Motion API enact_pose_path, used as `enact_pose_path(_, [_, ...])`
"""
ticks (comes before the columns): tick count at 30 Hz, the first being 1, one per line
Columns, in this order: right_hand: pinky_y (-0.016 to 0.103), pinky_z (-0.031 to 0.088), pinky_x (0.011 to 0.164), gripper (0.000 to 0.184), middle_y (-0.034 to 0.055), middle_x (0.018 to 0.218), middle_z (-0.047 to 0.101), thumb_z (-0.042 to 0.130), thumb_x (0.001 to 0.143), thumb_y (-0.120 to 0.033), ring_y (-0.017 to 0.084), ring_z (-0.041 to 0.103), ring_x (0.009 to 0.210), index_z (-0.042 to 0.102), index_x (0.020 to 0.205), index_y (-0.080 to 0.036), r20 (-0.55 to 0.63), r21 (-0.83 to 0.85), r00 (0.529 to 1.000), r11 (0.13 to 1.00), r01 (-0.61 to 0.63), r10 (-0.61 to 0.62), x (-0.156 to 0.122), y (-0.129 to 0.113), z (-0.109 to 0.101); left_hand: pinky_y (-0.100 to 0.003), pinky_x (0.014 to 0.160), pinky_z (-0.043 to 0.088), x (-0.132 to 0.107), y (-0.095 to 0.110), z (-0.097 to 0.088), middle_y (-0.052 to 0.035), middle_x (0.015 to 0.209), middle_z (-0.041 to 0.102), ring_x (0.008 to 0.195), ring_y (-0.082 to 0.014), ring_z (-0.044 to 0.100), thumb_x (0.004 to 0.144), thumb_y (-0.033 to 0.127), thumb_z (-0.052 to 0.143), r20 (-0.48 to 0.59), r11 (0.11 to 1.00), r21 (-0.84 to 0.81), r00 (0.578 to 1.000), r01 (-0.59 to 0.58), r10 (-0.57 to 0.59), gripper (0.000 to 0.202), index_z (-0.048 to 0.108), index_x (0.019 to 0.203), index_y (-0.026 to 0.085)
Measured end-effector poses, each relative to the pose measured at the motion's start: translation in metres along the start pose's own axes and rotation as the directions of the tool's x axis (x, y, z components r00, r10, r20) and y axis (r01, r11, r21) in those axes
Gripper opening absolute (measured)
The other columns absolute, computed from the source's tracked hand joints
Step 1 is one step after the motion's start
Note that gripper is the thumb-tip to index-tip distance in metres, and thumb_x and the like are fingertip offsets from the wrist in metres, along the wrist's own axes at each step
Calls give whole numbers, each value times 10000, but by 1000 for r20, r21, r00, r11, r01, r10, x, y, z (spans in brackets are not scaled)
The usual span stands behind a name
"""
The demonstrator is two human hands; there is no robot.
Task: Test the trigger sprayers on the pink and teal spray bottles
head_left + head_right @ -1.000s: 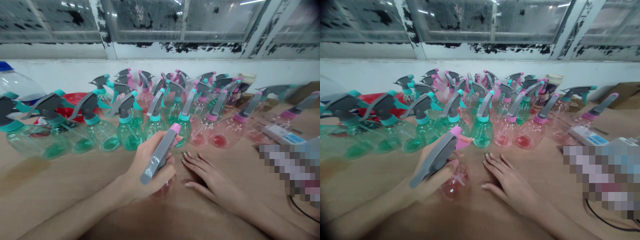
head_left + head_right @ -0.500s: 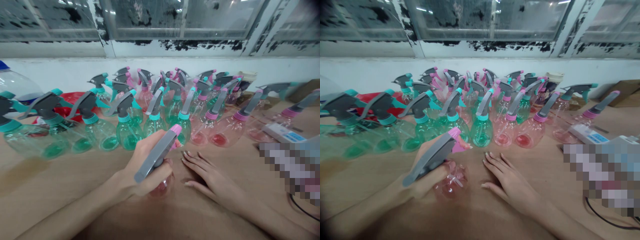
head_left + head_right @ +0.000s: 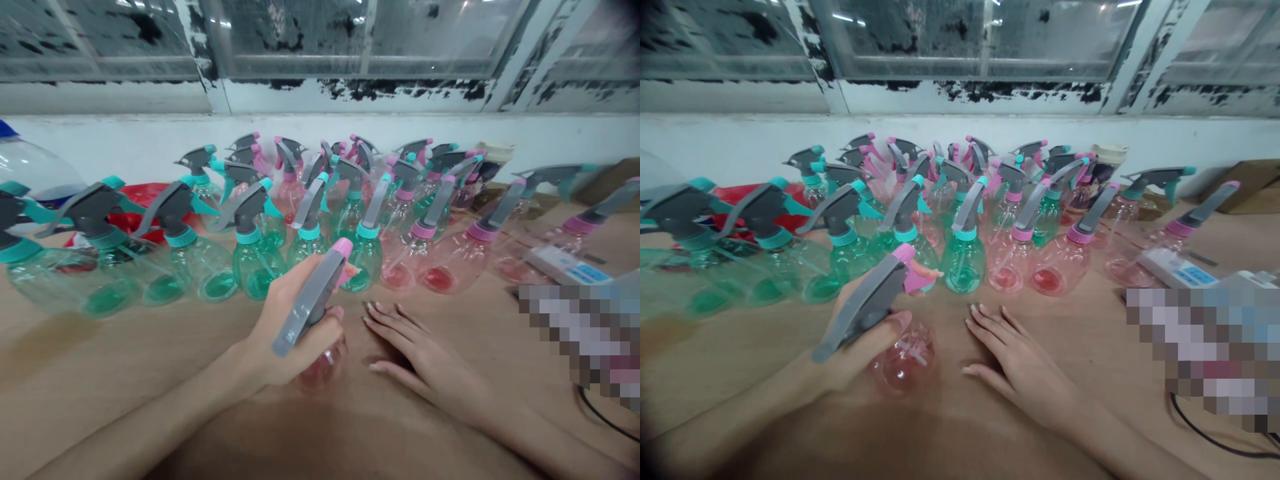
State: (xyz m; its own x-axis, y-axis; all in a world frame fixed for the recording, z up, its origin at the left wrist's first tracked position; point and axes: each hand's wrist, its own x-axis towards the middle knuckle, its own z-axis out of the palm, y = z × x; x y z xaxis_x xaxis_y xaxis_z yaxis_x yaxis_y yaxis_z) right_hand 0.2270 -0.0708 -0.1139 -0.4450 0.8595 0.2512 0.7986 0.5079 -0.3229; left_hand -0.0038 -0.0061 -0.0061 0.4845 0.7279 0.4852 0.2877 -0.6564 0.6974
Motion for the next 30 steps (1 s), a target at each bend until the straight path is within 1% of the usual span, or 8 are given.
enact_pose_path(1, [555,337,1128,600,87,1493,439,546,941,-421,273,393,1381,356,1483,-246,1,-2,1000,1000,1,-1,0,0,0,-276,581,490,0,0,1,9,829,594,597,-137,519,681,176,481,11,1000,-25,1000,8,-8,301,578,954,256])
enact_pose_path(4, [553,341,1126,602,88,1496,433,538,945,-413,270,401,1376,340,1489,-246,-1,-8,1000,1000,6,-6,0,1,0,-294,640,488,-2,-1,2,13,782,557,610,-141,530,713,153,499,39,996,-88,999,3,0,312,577,1005,233])
enact_pose_path(8, [553,330,1132,624,80,1493,442,554,938,-411,272,409,1372,318,1498,-268,-14,9,1000,1000,9,-8,0,1,0,-292,623,479,-3,-1,3,11,804,548,573,-127,514,724,163,520,36,993,-120,999,6,-1,299,579,1011,218])
enact_pose_path(11, [551,326,1135,618,81,1492,444,549,939,-419,269,402,1376,327,1494,-261,-8,5,1000,1000,6,-6,-1,1,0,-287,626,477,-3,-1,4,17,803,542,567,-122,503,738,165,516,33,994,-108,999,0,4,293,578,1018,226])
enact_pose_path(16, [545,321,1139,605,86,1500,429,533,946,-426,261,388,1386,341,1489,-238,12,-6,1000,1000,8,-8,-1,1,-1,-294,642,488,-2,-1,4,7,839,568,598,-134,539,728,162,526,30,996,-87,1000,9,-7,308,584,1023,231])
enact_pose_path(21, [556,322,1135,616,86,1489,446,553,937,-418,274,397,1378,335,1492,-262,-4,21,1000,1000,-1,1,0,0,-2,-309,634,505,-3,1,4,-10,874,611,574,-139,556,737,175,519,29,997,-77,999,20,-18,295,594,1013,246])
enact_pose_path(26, [561,311,1139,623,84,1492,444,555,937,-417,274,396,1379,324,1496,-266,-5,23,1000,1000,7,-7,-1,1,-1,-317,651,517,-3,2,4,-22,936,633,584,-138,583,706,173,511,30,994,-85,998,66,-64,310,584,998,248])
enact_pose_path(30, [554,312,1142,614,79,1502,428,540,945,-421,267,379,1389,324,1496,-260,4,5,1000,1000,1,-1,-1,1,0,-290,606,473,-3,1,2,27,747,586,555,-131,551,671,134,477,40,998,-67,999,7,-4,294,577,935,217])
